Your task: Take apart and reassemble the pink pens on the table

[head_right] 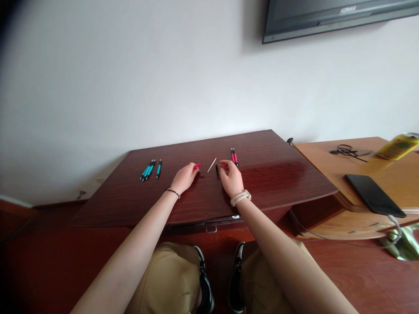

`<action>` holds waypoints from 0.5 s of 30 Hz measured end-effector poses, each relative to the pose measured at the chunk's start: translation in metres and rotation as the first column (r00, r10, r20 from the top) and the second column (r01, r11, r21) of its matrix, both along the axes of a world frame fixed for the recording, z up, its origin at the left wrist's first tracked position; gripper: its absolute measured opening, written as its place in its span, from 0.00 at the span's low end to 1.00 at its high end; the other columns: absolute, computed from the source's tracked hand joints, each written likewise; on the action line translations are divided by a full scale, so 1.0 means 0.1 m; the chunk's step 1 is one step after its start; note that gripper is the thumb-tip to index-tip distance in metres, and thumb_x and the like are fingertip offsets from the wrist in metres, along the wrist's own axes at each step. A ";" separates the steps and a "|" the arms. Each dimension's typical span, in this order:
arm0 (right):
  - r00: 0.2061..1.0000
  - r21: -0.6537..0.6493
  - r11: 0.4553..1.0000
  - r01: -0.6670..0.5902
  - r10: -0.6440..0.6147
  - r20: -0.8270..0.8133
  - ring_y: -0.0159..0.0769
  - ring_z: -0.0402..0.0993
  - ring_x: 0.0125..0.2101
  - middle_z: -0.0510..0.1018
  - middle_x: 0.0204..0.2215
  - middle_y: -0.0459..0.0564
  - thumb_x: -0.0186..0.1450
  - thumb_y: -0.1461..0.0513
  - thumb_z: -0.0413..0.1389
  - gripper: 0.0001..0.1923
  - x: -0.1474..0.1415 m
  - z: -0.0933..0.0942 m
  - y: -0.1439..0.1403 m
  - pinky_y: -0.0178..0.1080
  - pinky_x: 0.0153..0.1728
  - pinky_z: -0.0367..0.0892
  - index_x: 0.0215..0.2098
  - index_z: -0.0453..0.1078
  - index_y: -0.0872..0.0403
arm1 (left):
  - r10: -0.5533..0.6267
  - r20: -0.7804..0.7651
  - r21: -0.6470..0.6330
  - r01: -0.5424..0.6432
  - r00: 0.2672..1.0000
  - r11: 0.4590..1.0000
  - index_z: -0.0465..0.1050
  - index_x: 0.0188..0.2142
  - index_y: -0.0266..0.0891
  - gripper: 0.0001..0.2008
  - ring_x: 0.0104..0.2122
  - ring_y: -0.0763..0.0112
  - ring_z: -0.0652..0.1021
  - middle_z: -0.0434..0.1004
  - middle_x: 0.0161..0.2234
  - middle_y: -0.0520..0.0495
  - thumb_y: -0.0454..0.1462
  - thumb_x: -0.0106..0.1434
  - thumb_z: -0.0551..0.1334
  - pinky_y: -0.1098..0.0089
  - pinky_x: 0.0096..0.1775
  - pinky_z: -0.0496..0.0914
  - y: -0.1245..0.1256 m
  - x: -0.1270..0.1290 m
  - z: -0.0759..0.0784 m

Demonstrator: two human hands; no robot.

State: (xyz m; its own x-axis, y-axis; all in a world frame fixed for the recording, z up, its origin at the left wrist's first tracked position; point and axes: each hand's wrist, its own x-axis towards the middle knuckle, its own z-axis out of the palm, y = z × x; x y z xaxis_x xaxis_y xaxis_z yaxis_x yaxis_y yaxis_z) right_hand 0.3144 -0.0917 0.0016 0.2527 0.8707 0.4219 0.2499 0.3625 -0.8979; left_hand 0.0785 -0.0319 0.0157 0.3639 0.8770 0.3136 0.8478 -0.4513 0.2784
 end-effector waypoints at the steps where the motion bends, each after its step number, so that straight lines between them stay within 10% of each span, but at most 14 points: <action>1: 1.000 0.005 1.000 0.003 -0.003 0.001 0.48 0.81 0.48 0.83 0.47 0.59 0.66 0.58 0.56 0.15 0.00 0.00 0.00 0.53 0.55 0.74 0.50 0.75 0.53 | 0.002 0.016 0.005 -0.002 1.000 1.000 0.71 0.45 0.40 0.05 0.41 0.53 0.83 0.83 0.43 0.36 0.39 0.77 0.59 0.62 0.41 0.70 0.00 0.00 -0.01; 15: 0.998 0.035 0.998 0.049 -0.050 0.033 0.47 0.80 0.45 0.81 0.49 0.60 0.67 0.60 0.55 0.17 -0.01 0.08 -0.02 0.52 0.52 0.75 0.53 0.73 0.53 | -0.013 0.498 -0.065 0.052 0.867 0.997 0.70 0.41 0.43 0.07 0.39 0.59 0.81 0.84 0.39 0.45 0.41 0.76 0.60 0.64 0.45 0.69 0.03 -0.05 0.01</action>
State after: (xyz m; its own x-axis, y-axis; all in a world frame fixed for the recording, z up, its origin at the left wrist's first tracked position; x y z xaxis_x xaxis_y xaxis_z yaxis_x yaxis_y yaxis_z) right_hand 0.3132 -0.0934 0.0097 0.2805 0.8425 0.4600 0.2984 0.3789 -0.8760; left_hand 0.0738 -0.0284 0.0170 0.2056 0.8952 0.3954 0.5737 -0.4376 0.6923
